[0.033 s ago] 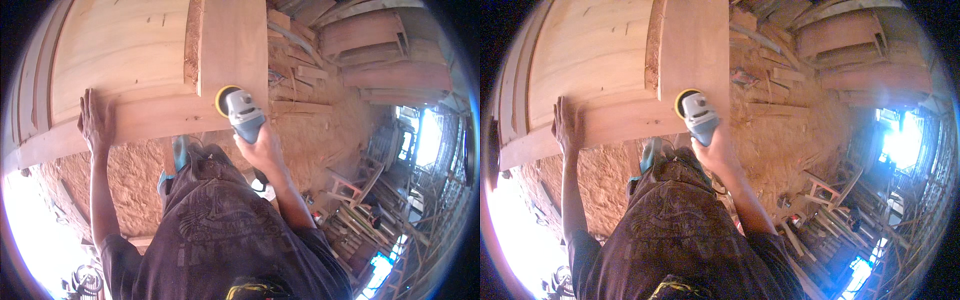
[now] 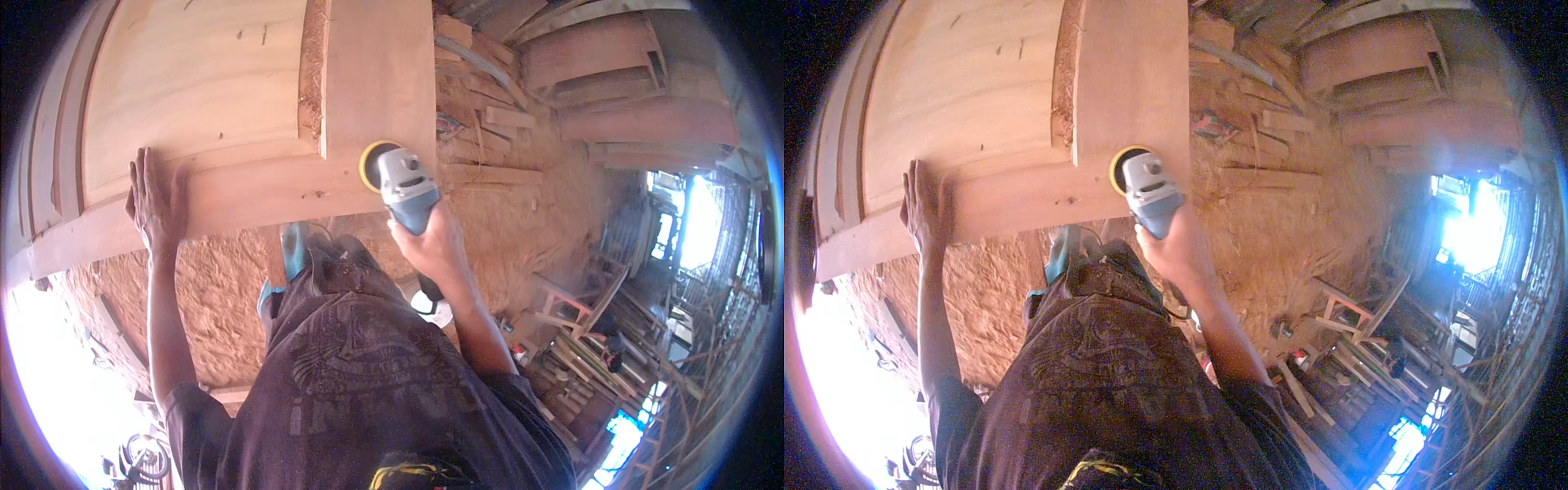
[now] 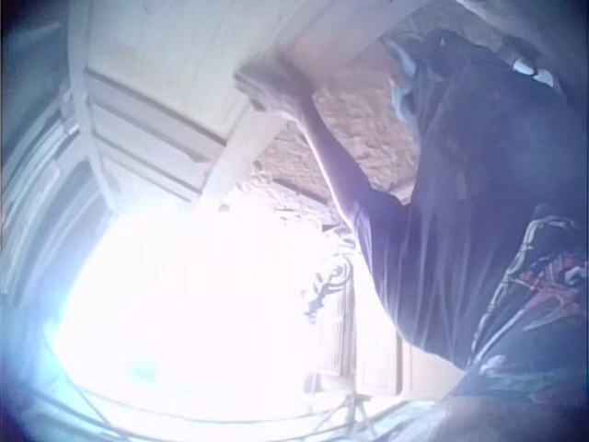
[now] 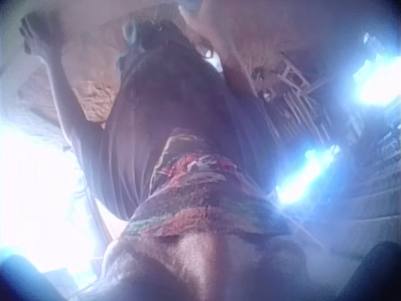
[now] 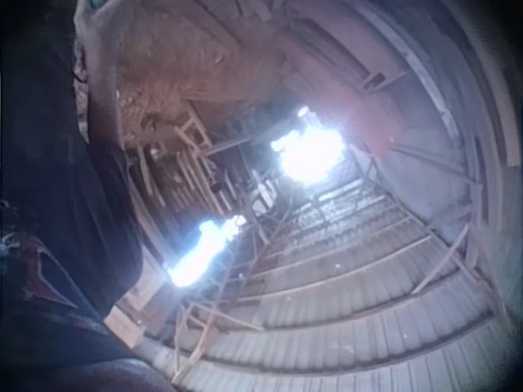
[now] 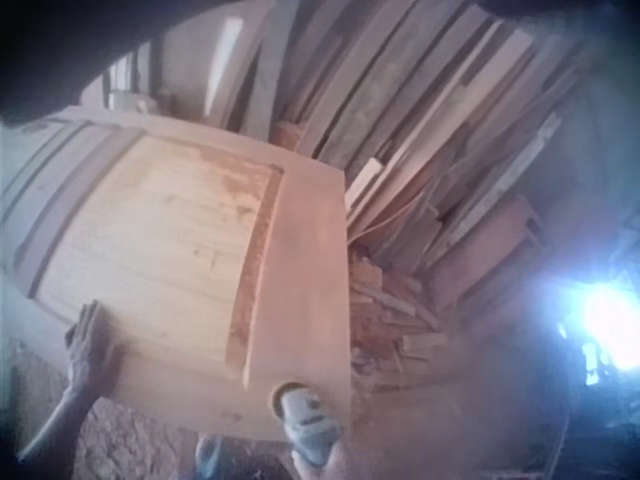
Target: The person uses an orbital sander to smooth the surface of a large wooden door panel. They move the sander across the flat areas and along the raised edges, holding the power cord with the other hand to keep it clear of the work area.
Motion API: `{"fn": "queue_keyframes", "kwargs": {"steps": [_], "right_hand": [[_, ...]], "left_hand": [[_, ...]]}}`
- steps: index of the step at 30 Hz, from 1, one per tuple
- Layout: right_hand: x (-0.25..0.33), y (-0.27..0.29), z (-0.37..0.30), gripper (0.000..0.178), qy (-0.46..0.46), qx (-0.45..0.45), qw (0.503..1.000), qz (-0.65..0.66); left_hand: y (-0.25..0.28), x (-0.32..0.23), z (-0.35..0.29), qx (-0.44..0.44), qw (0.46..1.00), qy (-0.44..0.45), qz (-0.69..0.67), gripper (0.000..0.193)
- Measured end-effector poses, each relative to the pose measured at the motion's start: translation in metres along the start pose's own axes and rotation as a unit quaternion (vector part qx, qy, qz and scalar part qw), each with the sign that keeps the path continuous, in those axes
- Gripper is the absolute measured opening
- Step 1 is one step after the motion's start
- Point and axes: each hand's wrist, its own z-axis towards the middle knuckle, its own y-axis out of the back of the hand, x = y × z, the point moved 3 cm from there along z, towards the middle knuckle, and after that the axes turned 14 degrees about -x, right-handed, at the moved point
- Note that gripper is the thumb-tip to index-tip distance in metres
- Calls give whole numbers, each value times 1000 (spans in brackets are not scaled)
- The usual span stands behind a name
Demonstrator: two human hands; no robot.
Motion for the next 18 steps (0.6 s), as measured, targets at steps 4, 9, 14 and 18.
{"fn": "queue_keyframes", "kwargs": {"steps": [4, 9, 14, 18], "right_hand": [[-35, 20, 8, 70, -73, -4, 997, -23], [-74, 39, 21, 69, -95, -29, 994, -42], [-91, 78, 19, 48, -226, -63, 972, 1], [-77, 65, -11, 44, -188, -73, 970, 134]], "left_hand": [[-4, 4, 1, -7, 1000, -12, 15, 80], [-10, 4, 6, -18, 1000, -18, 12, 77], [-13, 12, 3, 4, 999, -4, 41, 81], [-15, 4, 6, -6, 1000, 6, 15, 84]]}}
